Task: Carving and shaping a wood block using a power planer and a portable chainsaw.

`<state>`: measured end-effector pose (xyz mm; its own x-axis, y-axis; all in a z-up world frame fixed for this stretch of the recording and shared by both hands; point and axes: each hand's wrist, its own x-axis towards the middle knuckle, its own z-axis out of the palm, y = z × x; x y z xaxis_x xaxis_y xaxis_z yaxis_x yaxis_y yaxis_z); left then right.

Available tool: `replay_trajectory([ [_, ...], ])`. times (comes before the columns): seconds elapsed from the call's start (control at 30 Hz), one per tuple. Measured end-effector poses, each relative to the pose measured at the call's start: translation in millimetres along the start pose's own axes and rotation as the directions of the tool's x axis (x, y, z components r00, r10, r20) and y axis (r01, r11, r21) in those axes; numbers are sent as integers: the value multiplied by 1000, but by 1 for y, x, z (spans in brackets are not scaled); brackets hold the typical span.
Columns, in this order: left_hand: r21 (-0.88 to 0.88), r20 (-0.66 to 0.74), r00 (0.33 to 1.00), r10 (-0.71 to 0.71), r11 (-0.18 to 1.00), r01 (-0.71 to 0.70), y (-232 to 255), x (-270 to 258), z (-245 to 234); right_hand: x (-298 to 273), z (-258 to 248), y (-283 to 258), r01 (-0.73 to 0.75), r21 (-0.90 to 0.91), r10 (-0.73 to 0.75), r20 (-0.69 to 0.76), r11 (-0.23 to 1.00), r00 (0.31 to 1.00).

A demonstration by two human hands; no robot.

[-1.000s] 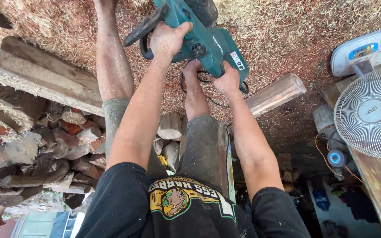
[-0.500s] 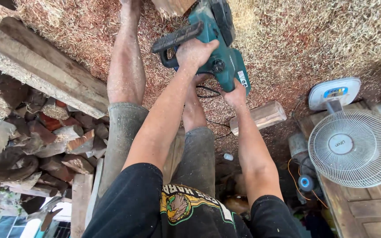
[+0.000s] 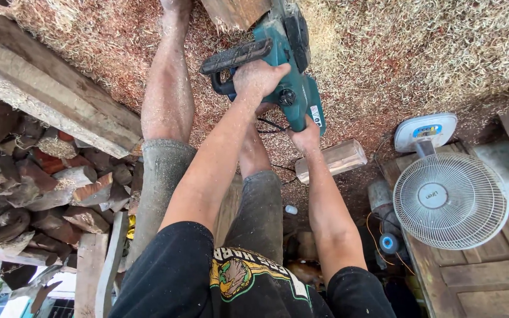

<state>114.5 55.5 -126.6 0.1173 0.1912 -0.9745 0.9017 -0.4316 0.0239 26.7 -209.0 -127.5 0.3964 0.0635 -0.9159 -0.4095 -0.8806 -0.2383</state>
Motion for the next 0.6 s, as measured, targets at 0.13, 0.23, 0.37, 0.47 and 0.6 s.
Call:
replay_trajectory([
  [0.13,1,2,1000,-23,1000,23,1,-6,-7,-4,2,-4,-17,30,16,26,999,1000],
  [0.23,23,33,999,6,1000,-6,-2,-6,-9,-7,3,-5,-20,28,19,33,999,999],
  [0.37,10,51,999,-10,1000,10,-2,-6,-8,-8,3,-6,-38,-14,38,21,999,999],
  [0.47,-6,11,1000,-13,1000,13,-6,-5,-6,-10,5,-6,2,-5,-2,9,1000,1000],
  [0.6,-19,-9,1000,-17,1000,17,-6,-10,-12,-12,8,-7,-15,1,15,-2,1000,1000],
])
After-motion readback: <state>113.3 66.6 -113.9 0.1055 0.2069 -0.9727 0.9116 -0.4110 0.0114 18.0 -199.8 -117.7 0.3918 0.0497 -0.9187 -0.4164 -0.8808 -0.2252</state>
